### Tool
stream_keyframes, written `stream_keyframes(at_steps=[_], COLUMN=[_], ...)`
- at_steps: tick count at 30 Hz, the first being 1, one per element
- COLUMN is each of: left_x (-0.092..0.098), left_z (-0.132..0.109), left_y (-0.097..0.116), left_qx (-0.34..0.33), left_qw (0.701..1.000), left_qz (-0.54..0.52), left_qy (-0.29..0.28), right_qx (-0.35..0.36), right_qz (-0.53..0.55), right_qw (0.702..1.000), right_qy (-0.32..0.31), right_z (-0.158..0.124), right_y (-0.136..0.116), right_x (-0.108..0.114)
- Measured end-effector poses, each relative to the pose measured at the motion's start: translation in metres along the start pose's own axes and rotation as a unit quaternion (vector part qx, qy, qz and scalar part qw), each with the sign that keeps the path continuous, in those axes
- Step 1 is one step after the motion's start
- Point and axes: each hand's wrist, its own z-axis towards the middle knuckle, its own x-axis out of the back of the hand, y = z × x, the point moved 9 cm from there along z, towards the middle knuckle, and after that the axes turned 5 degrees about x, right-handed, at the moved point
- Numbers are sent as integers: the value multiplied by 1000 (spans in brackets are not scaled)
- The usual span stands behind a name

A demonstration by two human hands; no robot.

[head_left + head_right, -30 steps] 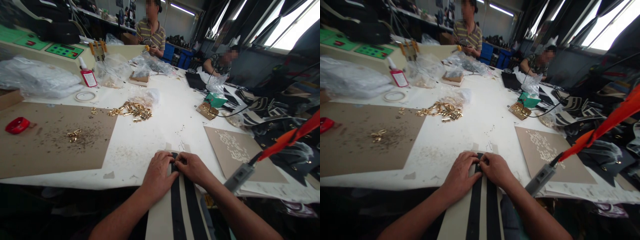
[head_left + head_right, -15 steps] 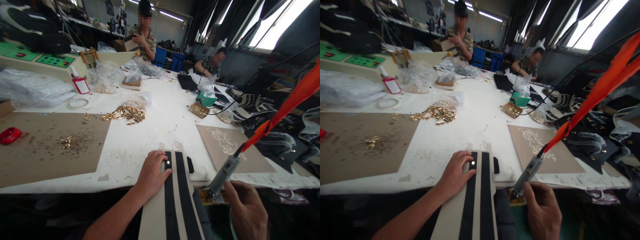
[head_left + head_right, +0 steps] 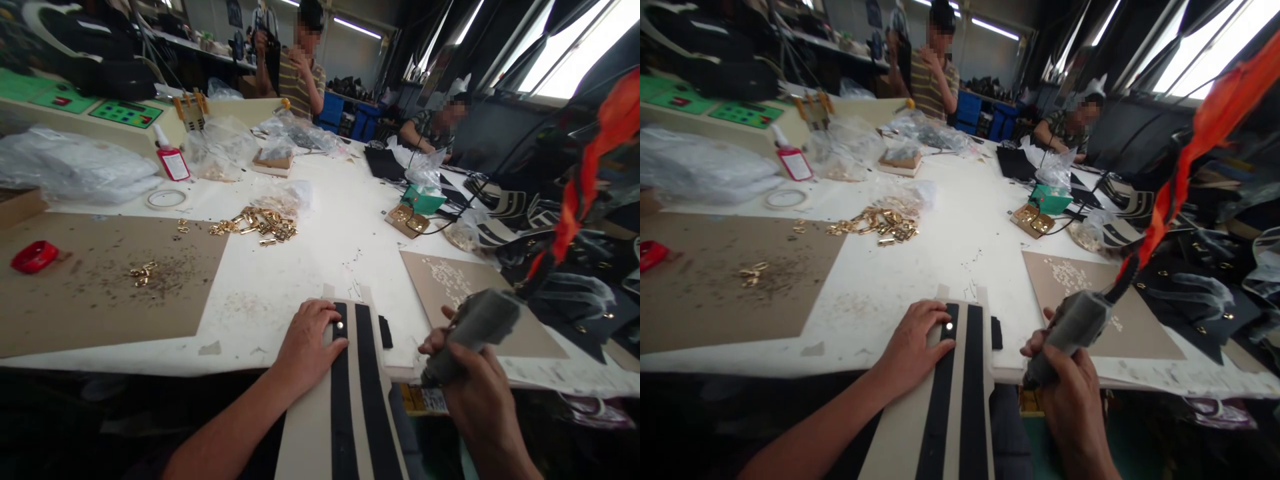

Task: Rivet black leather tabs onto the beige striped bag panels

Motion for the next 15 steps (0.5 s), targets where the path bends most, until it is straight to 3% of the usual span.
stream_keyframes(at_steps=[4, 7, 10, 15], left_x=[2, 4, 5, 4], left_z=[3, 3, 4, 5], left_y=[-1, -2, -2, -5], left_qx=[3, -4, -13, -4], left_qw=[1000, 1000, 999, 999], left_qz=[-2, -11, -23, -31], left_qy=[6, 15, 23, 14], right_qx=[54, 57, 60, 60], right_qz=[118, 116, 102, 126], right_qw=[989, 980, 980, 978], right_qy=[-71, -148, -159, -155], right_z=[18, 25, 27, 29], right_y=[-28, -22, -8, 6], right_x=[-80, -130, -153, -165])
